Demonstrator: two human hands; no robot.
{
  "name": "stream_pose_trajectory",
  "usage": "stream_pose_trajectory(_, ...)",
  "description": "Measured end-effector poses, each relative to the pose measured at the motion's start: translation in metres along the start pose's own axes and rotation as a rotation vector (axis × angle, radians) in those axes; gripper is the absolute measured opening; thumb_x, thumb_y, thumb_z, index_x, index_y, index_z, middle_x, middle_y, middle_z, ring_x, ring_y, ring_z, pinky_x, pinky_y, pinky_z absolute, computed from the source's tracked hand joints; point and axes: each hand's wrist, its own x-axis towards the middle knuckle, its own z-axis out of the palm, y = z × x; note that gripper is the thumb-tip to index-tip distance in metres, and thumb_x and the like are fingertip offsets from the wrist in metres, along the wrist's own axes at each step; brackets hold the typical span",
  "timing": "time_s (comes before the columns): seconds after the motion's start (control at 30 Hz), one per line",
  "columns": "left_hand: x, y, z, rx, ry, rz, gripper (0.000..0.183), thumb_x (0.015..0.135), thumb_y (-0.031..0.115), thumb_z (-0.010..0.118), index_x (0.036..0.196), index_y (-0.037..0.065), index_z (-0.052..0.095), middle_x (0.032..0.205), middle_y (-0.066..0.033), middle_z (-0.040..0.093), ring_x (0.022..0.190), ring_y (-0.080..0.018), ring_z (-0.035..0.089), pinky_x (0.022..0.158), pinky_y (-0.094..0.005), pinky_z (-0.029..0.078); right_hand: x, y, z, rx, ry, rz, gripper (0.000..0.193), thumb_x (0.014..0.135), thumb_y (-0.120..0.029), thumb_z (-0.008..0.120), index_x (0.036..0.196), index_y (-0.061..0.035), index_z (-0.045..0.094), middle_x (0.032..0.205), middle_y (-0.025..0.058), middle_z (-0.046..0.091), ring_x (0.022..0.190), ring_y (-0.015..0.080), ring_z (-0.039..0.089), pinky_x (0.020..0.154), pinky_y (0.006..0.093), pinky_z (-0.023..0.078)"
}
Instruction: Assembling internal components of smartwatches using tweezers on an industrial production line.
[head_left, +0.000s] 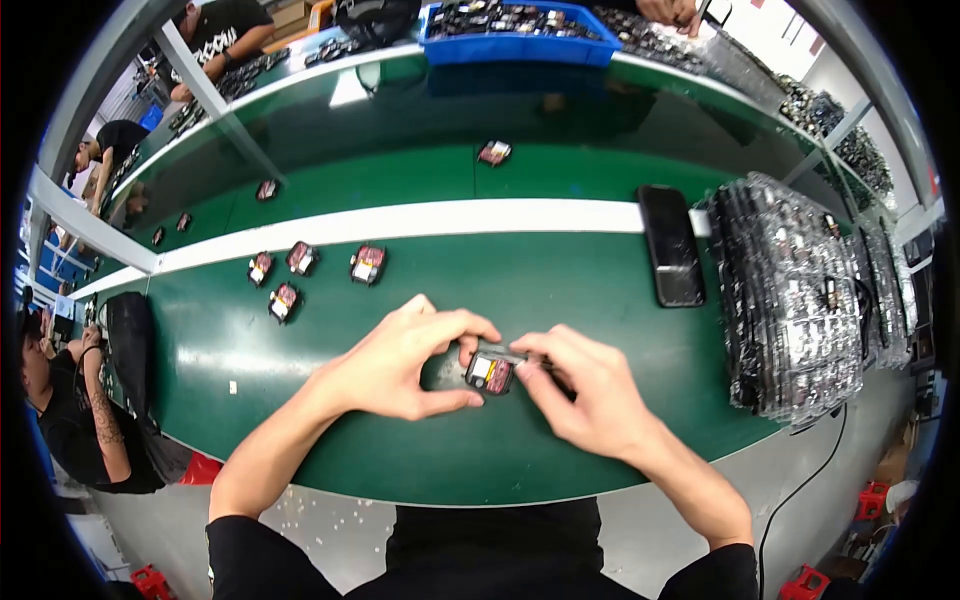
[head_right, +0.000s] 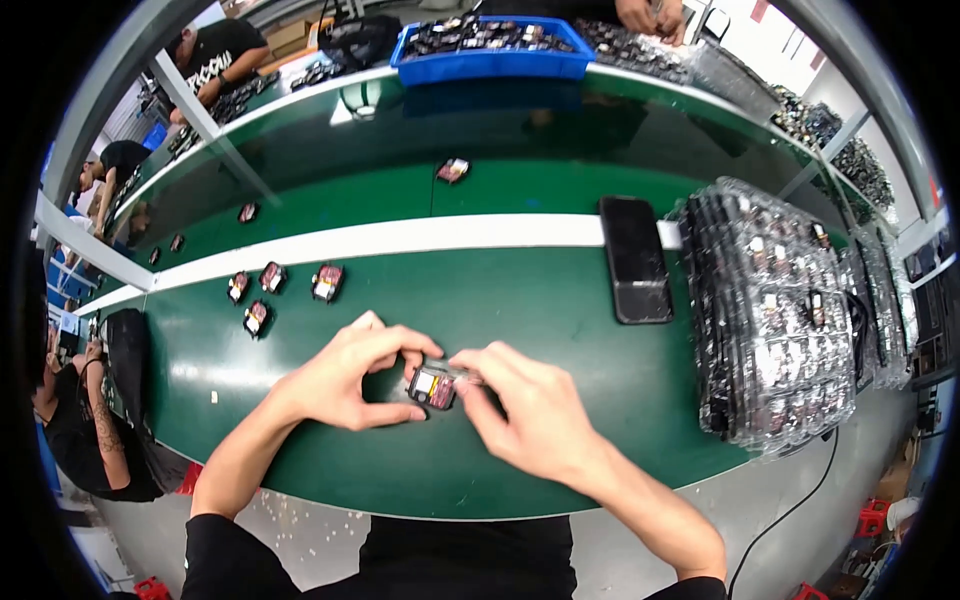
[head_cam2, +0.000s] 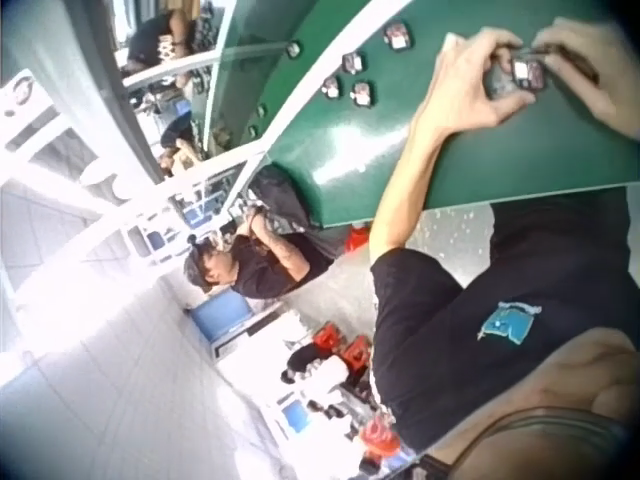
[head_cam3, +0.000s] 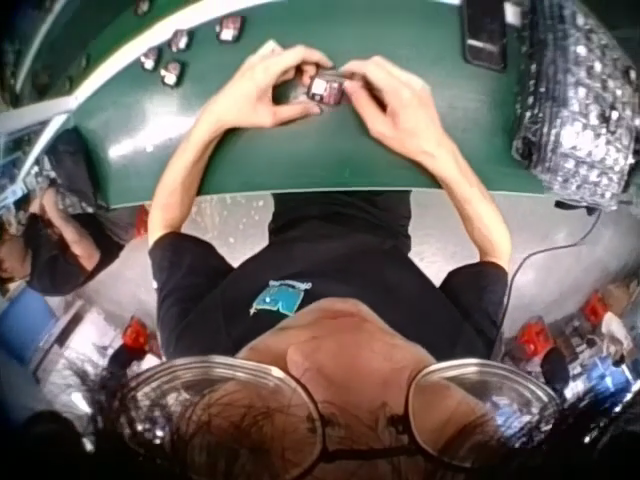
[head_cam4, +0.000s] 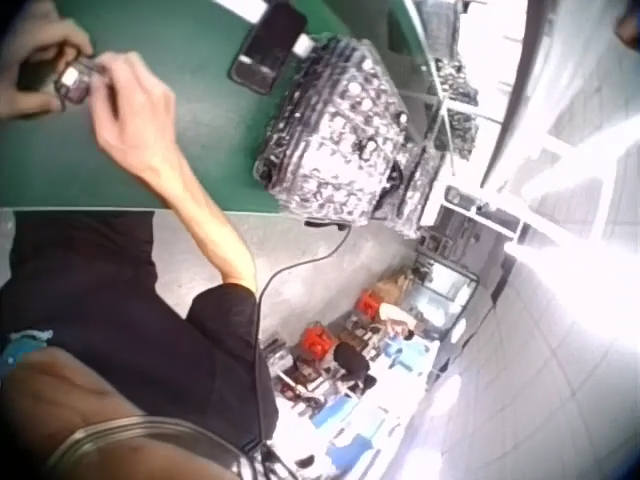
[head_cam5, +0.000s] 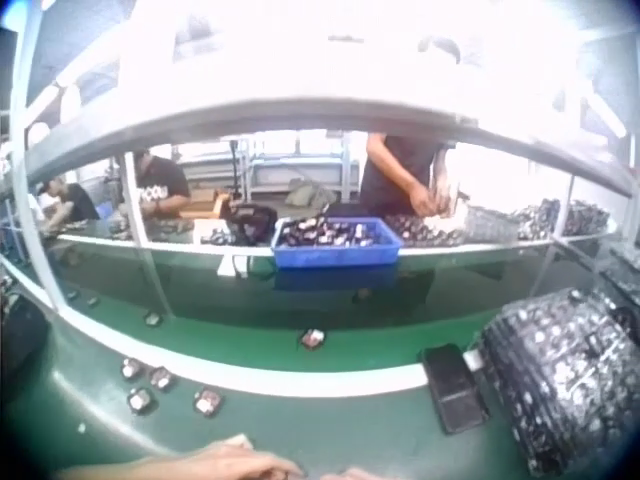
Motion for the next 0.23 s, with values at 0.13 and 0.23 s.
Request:
stream_pose_trajectory(0.13,-0.0039,0.0048,-0.0048,-0.067,-0.076,-0.068,0.064,0.081,0.014,0.089,0.142,0.015,0.070,0.105,0.0044,0.073,0.082,-0.0166,0.051,0.092,-0.0342,0.042,-0.0042,-0.0067,0.0064,-0.196,-0.079,-0.042,0.057,0.088,-0.037,0.096,0.131,-0.0054,0.077,0.094,0.0054,0.069,0.070,0.0241,0.071,0.061,0.0387,0.055)
stream_pose_trajectory(0.23,-0.0005,0.0085,-0.0072,-0.122,-0.115,-0.083,0.070,0.078,0.009,0.088,0.145,0.014,0.069,0.107,0.0055,0.074,0.077,-0.0119,0.046,0.099,-0.0331,0.038,-0.0085,-0.0019,0.0076,-0.250,-0.095,-0.051,0.056,0.089,-0.038,0.096,0.133,-0.0076,0.078,0.098,0.0048,0.070,0.070,0.0227,0.072,0.059,0.0388,0.056)
